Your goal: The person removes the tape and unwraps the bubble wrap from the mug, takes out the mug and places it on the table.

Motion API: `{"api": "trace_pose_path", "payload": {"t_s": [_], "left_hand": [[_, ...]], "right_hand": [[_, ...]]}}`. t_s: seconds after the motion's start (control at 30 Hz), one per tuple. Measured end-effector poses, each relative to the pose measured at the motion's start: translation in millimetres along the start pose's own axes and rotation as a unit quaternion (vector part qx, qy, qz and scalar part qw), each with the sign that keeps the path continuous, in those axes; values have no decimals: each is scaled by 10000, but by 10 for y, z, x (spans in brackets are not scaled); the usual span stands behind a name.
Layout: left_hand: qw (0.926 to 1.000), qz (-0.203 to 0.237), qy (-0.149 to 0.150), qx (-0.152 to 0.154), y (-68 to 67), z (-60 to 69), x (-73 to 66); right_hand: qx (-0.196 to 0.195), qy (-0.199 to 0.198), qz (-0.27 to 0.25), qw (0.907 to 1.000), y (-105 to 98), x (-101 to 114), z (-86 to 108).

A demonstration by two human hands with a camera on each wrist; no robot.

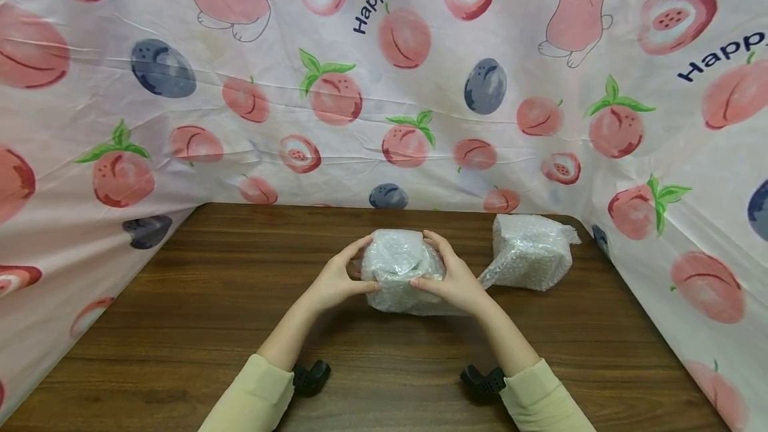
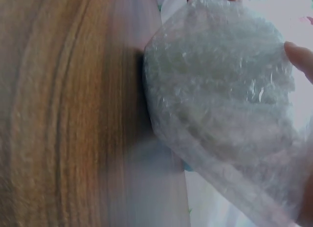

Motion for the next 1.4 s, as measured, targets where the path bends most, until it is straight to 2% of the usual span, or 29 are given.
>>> {"api": "trace_pose_path", "payload": {"t_s": [0.13,0.27,0.5,0.67,0.87,1.1,1.4], "left_hand": [[10000,-54,26,35,6,12,-24],[9999,-107,44,56,8,2,-6],[10000,2,92,22,1,-105,333],[9997,121,217,21,-8,-113,371],[9995,127,273,2,-17,-110,360],[9993,113,357,28,-8,-109,343],[9990,-26,437,-9,-6,-114,338]], "right_hand": [[-357,-270,157,9989,-46,124,15],[-624,-378,498,9961,-81,212,47],[-1256,-679,667,9875,-163,339,138],[-1584,-1051,962,9770,-192,446,201],[-1667,-1224,1193,9711,-167,480,224],[-1589,-1062,998,9765,-134,465,224],[-1493,-829,1008,9801,-101,459,217]]}}
Point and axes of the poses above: each hand's wrist, its own z-axis away from the middle knuckle, its own y-axis out of the palm, x = y × z, the point moved 10 cm from there along -z, towards the middle knuckle, and after that the axes turned 9 degrees about z, right-handed, at the moved point
